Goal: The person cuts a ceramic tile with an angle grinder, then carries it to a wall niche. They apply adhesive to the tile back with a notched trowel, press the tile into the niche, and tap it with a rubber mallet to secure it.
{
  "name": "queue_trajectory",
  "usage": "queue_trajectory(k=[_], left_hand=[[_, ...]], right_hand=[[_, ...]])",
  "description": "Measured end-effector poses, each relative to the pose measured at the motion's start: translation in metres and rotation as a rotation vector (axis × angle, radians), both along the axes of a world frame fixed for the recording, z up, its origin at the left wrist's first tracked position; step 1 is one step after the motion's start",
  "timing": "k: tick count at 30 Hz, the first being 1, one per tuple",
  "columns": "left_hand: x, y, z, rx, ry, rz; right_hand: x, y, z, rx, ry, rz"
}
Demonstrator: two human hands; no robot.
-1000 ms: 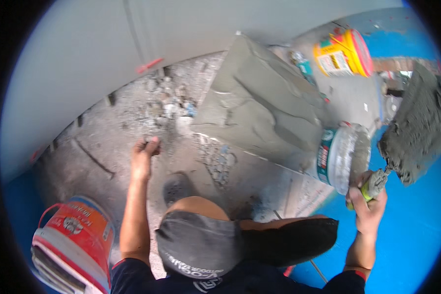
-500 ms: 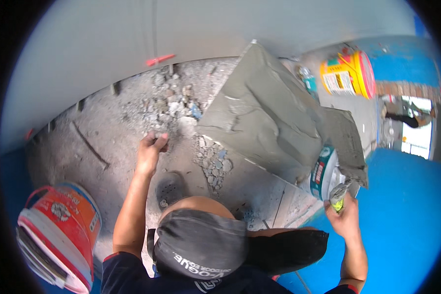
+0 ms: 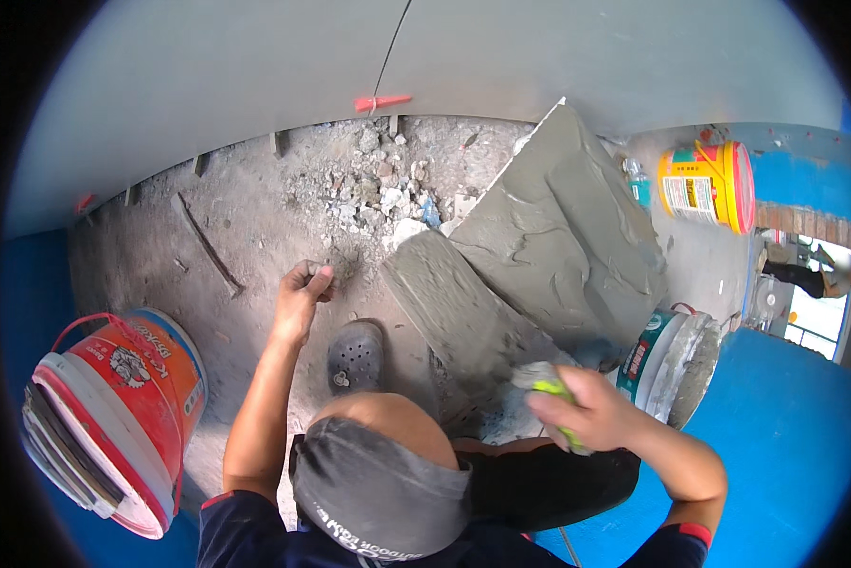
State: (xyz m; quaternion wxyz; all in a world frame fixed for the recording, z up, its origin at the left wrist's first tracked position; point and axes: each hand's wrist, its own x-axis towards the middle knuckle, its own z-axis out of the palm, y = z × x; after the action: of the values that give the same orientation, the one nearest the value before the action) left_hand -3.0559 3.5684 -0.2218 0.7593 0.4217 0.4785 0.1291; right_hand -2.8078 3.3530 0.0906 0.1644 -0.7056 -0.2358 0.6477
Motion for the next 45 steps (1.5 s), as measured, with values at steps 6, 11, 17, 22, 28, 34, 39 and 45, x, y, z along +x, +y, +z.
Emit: queue_trajectory(k=[6,11,17,22,28,34,39,45], left_hand=[[-0.011,0.011,0.004,0.022,-0.003,-0.008],[-0.015,0.015,0.0,0.028,0.014,-0.023],[0.011,0.013,0.006,0.017,0.011,-0.061],[0.026,0.021,-0.002,0.057,0.043,-0.131],[0.055,0.035,-0.022,0.038,-0.15,-0.088],[0.1,0.023,-0.006,-0.065,-0.214,-0.157],[0.098,0.008,0.018,-0.172,-0.3,-0.096],[0.117,-0.029,0.05,-0.433,-0.34,0.015]], right_hand=[[0.002,0.035,-0.034,0.057,0.175,-0.066],[0.017,0.024,0.0,0.073,0.206,-0.244],[0.029,-0.024,0.066,0.239,-0.416,-0.388],[0.048,-0.093,0.123,0.159,-1.024,-0.611],[0.049,-0.21,0.167,-0.592,-1.629,-0.209],[0.046,-0.344,0.087,-1.109,-1.166,0.22],[0.054,-0.285,0.069,-0.826,-1.389,0.069],[0.082,-0.242,-0.043,0.169,-0.515,-1.202]])
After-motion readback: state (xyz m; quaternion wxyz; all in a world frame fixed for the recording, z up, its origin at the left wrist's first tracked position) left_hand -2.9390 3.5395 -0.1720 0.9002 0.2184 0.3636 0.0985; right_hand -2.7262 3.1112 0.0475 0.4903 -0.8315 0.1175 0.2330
